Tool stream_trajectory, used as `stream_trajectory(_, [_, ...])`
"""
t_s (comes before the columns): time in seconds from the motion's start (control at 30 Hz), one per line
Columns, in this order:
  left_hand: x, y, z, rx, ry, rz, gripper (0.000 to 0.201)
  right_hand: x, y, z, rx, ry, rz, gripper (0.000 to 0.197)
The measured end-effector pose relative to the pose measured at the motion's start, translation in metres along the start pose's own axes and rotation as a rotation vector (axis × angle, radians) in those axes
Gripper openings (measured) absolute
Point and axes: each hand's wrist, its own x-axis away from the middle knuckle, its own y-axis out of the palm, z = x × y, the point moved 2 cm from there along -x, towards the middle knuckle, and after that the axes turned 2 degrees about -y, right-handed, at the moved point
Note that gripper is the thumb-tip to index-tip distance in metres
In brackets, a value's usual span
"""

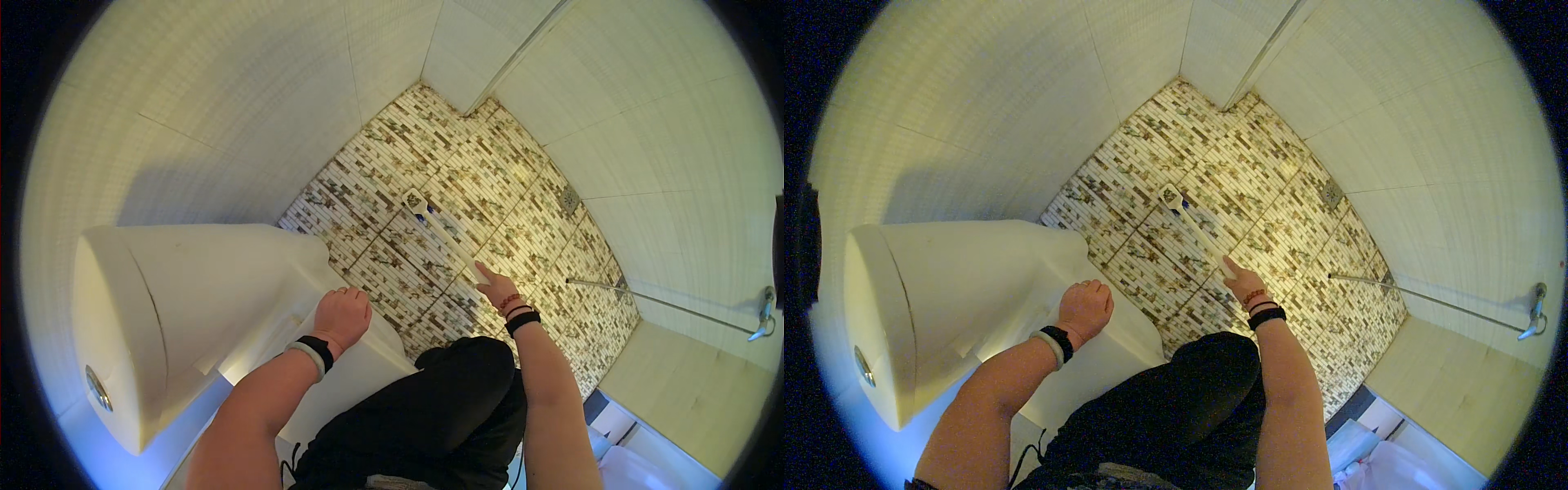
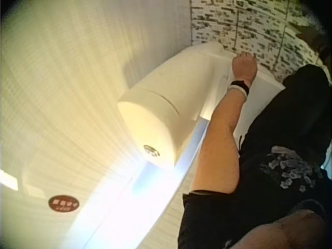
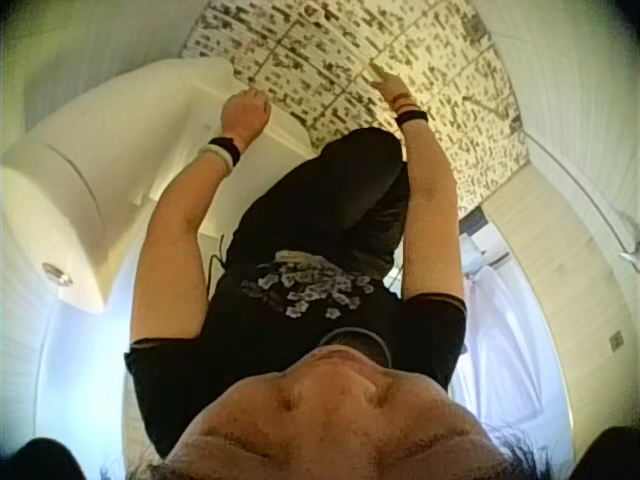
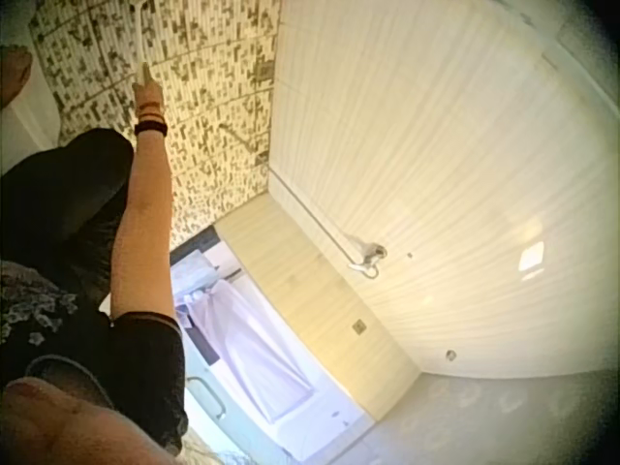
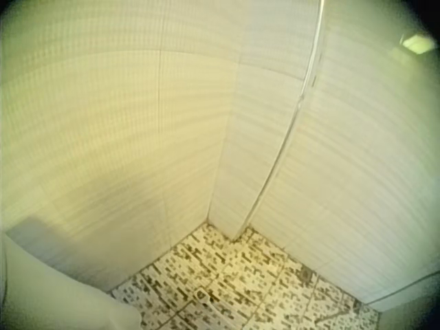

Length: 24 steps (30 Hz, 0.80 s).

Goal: Scrubbing the bathroom floor with a brush and rinsing with a shower head.

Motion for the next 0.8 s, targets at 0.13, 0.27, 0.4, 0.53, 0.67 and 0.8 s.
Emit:
stream_trajectory(0.13, [-0.002,-0.001,0.003,0.026,0.006,0.005,0.011,0.009,0.004,0.025,0.005,-0.052,0.075,0.054])
stream_trajectory(0.27, [0.002,0.000,-0.002,0.007,-0.016,-0.021,0.011,0.044,0.016,0.059,0.017,0.030,0.043,0.057])
stream_trajectory(0.4, [0.002,0.002,-0.001,0.034,0.000,-0.001,0.011,0.079,0.021,0.096,0.003,0.152,-0.072,0.057])
stream_trajectory(0.53, [0.000,0.002,0.000,0.039,-0.003,-0.018,0.012,0.065,0.020,0.090,-0.049,0.125,-0.025,0.057])
stream_trajectory(0.67, [-0.001,0.001,0.001,0.029,-0.008,-0.012,0.012,0.019,0.004,0.049,0.051,-0.042,0.061,0.056])
stream_trajectory(0.8, [-0.002,-0.002,0.002,0.033,0.001,-0.021,0.012,-0.009,-0.016,-0.011,-0.001,-0.067,0.079,0.055])
